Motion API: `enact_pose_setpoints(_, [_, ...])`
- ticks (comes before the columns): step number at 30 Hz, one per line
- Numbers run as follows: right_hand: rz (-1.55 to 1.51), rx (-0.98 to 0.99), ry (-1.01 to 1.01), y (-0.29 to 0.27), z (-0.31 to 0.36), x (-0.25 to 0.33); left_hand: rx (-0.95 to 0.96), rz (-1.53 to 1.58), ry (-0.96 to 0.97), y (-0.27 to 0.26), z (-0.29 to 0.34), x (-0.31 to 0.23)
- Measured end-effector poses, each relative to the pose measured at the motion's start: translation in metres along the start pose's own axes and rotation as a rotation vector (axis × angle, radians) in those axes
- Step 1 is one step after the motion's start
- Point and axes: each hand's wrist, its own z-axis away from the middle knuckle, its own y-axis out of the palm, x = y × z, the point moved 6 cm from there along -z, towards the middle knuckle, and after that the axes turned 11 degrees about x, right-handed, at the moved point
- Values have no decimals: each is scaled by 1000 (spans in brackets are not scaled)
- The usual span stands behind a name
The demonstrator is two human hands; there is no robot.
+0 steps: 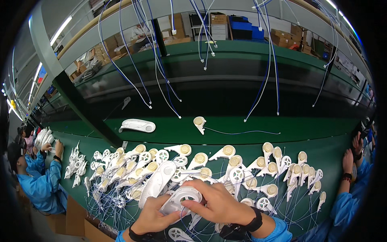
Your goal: The worker is assembling small white electronic parts with attached blue and green wires at a long factory workbench.
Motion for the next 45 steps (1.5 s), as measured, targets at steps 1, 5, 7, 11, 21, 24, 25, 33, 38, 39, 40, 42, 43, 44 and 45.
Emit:
enact_pose_setpoints(1, [0,-3,2,0,0,-1,30,-11,-29,0,0,1])
enact_pose_setpoints(5, [-5,-39,-38,0,0,-1,-17,64,-7,4,0,-2])
enact_pose_setpoints(7, [5,-43,-19,-1,0,-1,6,27,-28,5,-2,1])
enact_pose_setpoints(11, [-139,-76,54,-8,1,-12,0,-1,11,5,-5,6])
enact_pose_setpoints(21, [-572,-762,283,-141,43,-91,-585,-116,398,-31,8,-4])
enact_pose_setpoints(24, [-574,-969,325,-210,81,-116,-559,-119,399,-31,7,-3])
enact_pose_setpoints(25, [-587,-1004,300,-238,101,-129,-547,-124,414,-30,6,-5])
enact_pose_setpoints(33, [353,-1079,794,-308,197,-175,-538,-101,368,-29,2,-3])
enact_pose_setpoints(38, [457,-749,1005,-264,137,-147,-509,-104,397,-30,1,-2])
enact_pose_setpoints(39, [461,-754,1006,-266,136,-149,-501,-97,396,-28,0,0])
enact_pose_setpoints(40, [463,-745,923,-269,131,-152,-493,-91,394,-28,-2,1])
enact_pose_setpoints(42, [467,-728,834,-269,117,-151,-492,-89,395,-28,-4,0])
enact_pose_setpoints(43, [532,-651,806,-261,99,-150,-493,-97,385,-28,-3,1])
enact_pose_setpoints(44, [596,-572,775,-250,78,-148,-503,-106,376,-28,-1,2])
enact_pose_setpoints(45, [628,-525,786,-234,55,-133,-496,-104,373,-29,0,3])
